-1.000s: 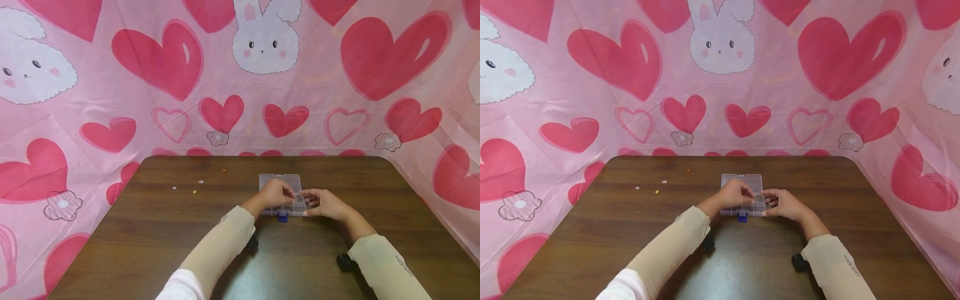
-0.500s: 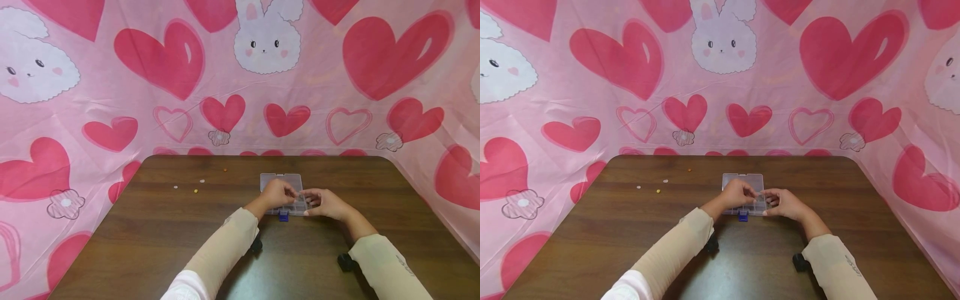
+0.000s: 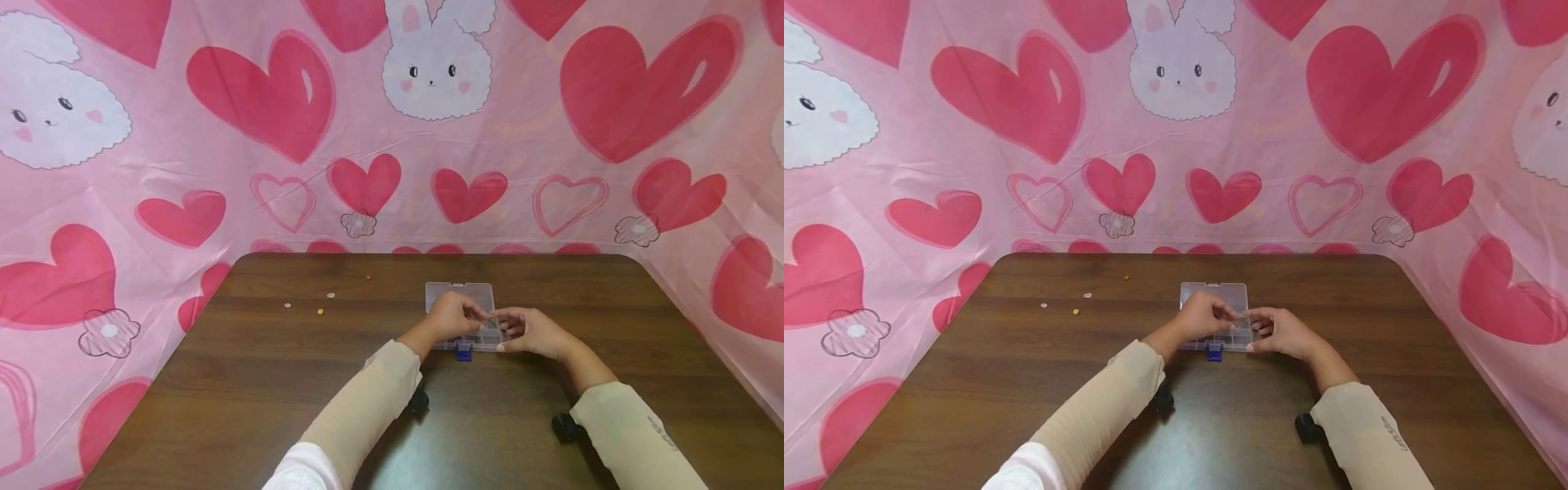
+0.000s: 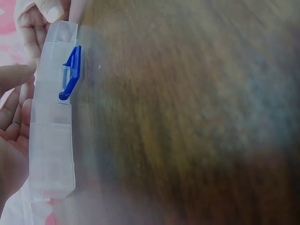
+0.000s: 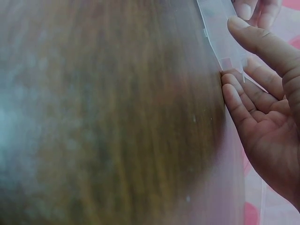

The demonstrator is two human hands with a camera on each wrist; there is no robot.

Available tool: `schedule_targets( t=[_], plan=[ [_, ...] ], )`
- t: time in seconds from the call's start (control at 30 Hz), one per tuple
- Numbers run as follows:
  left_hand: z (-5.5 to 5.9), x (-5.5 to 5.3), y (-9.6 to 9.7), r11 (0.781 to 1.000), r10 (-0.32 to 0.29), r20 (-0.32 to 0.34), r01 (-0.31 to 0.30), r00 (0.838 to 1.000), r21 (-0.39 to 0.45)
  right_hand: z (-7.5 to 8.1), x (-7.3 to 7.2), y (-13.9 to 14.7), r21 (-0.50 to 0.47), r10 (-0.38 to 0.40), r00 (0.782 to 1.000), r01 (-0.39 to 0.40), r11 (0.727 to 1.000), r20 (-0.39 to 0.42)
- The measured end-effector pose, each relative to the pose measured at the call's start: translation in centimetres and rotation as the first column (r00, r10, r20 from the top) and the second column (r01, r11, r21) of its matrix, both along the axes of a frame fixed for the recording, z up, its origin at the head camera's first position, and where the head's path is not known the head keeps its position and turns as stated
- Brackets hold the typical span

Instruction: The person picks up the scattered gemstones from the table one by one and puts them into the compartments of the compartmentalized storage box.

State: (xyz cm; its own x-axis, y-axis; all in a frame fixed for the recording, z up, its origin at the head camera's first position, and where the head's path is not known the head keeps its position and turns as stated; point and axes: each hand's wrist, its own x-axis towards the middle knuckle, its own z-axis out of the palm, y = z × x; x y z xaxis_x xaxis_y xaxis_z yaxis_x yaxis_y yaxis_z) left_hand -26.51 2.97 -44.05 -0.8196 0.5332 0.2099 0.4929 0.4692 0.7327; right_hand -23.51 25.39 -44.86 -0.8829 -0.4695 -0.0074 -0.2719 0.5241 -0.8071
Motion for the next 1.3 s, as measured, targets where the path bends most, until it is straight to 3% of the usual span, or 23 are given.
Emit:
schedule_targets(
  t=[0.43, 0.63, 0.87, 1.3],
  plan=[
    [0.5, 0.3, -1.7, 0.98, -0.079, 0.113, 0.057, 0.99, 0.188, 0.0, 0.0, 0.0, 0.003, 0.007, 1.0, -0.007, 1.0, -0.009],
    [1.3, 0.9, -2.5, 0.98, -0.054, 0.168, 0.02, 0.984, 0.198, 0.0, 0.2, -0.1, 0.001, -0.005, 1.0, 0.005, 1.0, -0.001],
    [2.0, 0.9, -3.5, 0.988, -0.005, 0.113, -0.013, 0.994, 0.157, 0.1, 0.1, -0.2, -0.008, -0.007, 1.0, 0.007, 1.0, 0.01],
    [2.9, 1.4, -5.4, 0.992, -0.007, 0.084, -0.004, 0.996, 0.13, 0.0, 0.1, -0.3, 0.009, -0.019, 1.0, 0.019, 1.0, -0.013]
  ],
)
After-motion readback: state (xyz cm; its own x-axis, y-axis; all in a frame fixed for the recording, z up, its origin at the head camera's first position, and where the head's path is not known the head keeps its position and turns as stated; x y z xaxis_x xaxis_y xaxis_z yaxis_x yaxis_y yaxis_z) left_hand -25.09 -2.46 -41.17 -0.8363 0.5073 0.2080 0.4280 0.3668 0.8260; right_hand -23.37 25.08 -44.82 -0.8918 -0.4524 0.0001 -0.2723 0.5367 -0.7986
